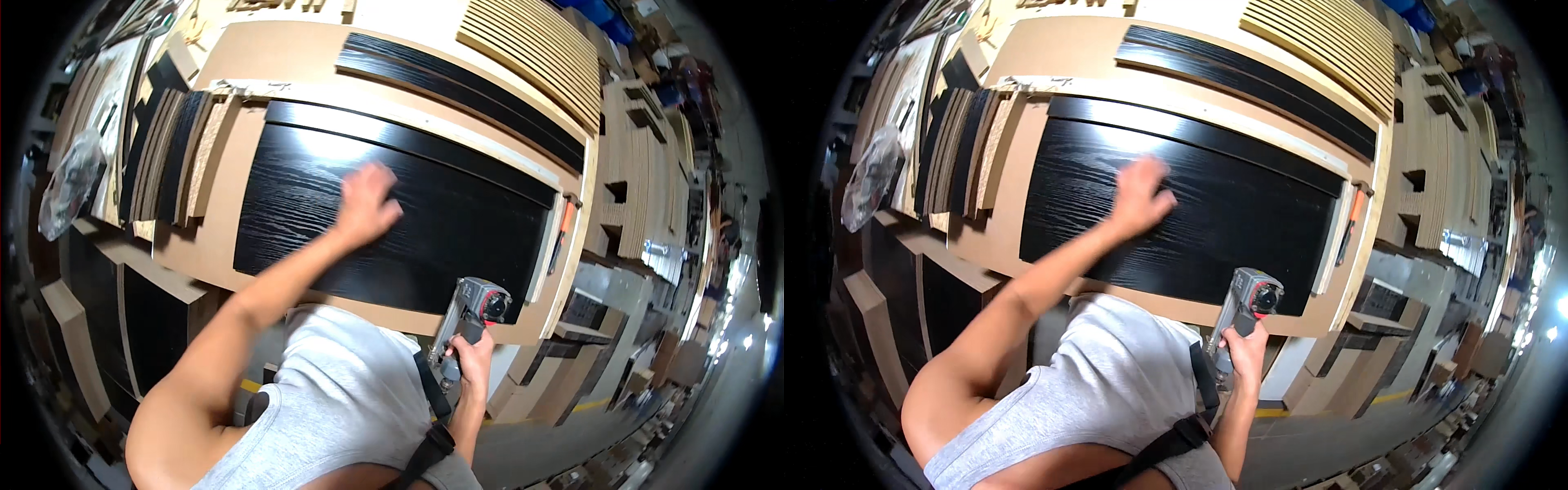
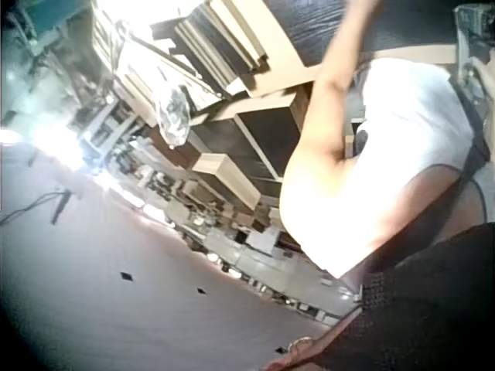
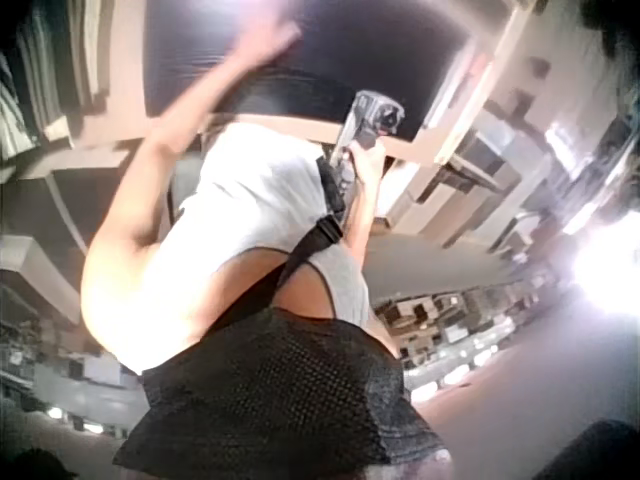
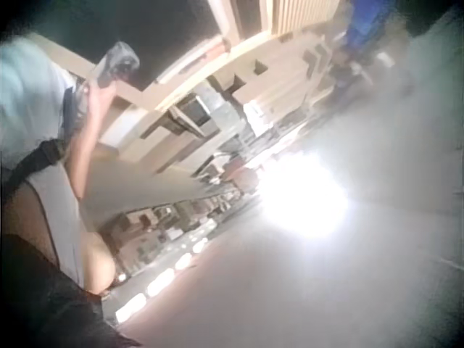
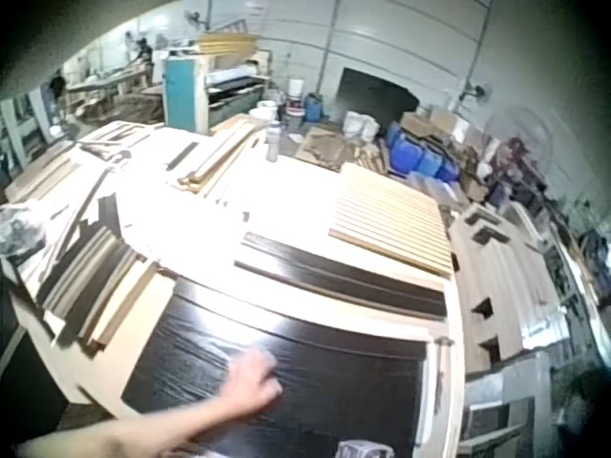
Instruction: The person aligns wooden strips along the edges of a panel and fastens them using a nail gun. The person then carries the assembled panel over to a stack and repeats the process on another panel.
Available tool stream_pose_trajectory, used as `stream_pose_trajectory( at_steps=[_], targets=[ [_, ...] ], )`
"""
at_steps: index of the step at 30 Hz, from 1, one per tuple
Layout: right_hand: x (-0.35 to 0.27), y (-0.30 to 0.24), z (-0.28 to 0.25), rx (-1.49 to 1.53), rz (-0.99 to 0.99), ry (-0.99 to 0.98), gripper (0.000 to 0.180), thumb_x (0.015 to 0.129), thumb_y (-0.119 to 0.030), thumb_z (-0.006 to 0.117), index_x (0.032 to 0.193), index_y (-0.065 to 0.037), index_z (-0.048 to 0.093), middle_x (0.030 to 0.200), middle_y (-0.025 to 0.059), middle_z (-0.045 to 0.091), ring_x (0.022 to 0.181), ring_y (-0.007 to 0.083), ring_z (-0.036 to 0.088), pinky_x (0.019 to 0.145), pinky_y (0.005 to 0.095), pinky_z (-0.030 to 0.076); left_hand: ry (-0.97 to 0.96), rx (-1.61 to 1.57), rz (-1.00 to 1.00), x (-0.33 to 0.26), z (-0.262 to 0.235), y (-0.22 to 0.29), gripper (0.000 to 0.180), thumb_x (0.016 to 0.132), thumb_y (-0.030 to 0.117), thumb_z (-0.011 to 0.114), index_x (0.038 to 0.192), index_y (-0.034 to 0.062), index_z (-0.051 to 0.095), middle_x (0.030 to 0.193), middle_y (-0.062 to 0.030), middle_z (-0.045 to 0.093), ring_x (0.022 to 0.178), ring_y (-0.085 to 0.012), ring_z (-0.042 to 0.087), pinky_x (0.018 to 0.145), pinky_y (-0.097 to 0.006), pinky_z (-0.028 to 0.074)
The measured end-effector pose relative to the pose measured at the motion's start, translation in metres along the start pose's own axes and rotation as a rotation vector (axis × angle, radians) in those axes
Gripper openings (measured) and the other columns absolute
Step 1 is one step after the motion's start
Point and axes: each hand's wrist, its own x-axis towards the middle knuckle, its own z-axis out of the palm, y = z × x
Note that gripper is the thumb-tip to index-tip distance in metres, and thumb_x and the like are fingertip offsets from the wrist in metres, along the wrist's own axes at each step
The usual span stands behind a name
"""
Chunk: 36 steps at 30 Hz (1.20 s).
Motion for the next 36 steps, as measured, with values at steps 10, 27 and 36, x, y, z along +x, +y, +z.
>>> stream_pose_trajectory(
  at_steps=[10,27,36],
  targets=[
    [0.014,0.020,-0.094,0.200,-0.061,0.115,0.012,0.076,0.005,0.065,0.083,0.001,0.056,0.070,0.0076,0.062,0.057,0.0152,0.061,0.059,0.0298,0.050,-0.781,-0.018,0.608,-0.100,0.077,0.098,0.063,0.087,0.035,0.069,0.145,0.0176,0.049,0.158,-0.0159,0.034,0.150,-0.0305,0.027,0.120,-0.060,0.020],
    [0.159,-0.074,-0.161,0.236,-0.065,-0.059,0.036,0.078,0.004,0.062,0.114,0.003,0.056,0.073,0.0070,0.061,0.054,0.0173,0.060,0.052,0.0301,0.050,-0.350,0.252,0.378,0.080,0.139,0.083,0.076,0.091,0.050,0.062,0.152,0.0111,0.039,0.162,-0.0153,0.029,0.151,-0.0324,0.024,0.120,-0.058,0.017],
    [0.225,-0.142,-0.155,0.195,-0.044,-0.108,0.029,0.080,0.002,0.061,0.108,0.002,0.057,0.069,0.0075,0.058,0.054,0.0176,0.059,0.053,0.0308,0.051,-0.419,0.333,0.202,0.097,0.155,0.085,0.081,0.096,0.060,0.049,0.158,0.0104,0.029,0.166,-0.0091,0.023,0.154,-0.0257,0.018,0.124,-0.054,0.011]
  ],
)
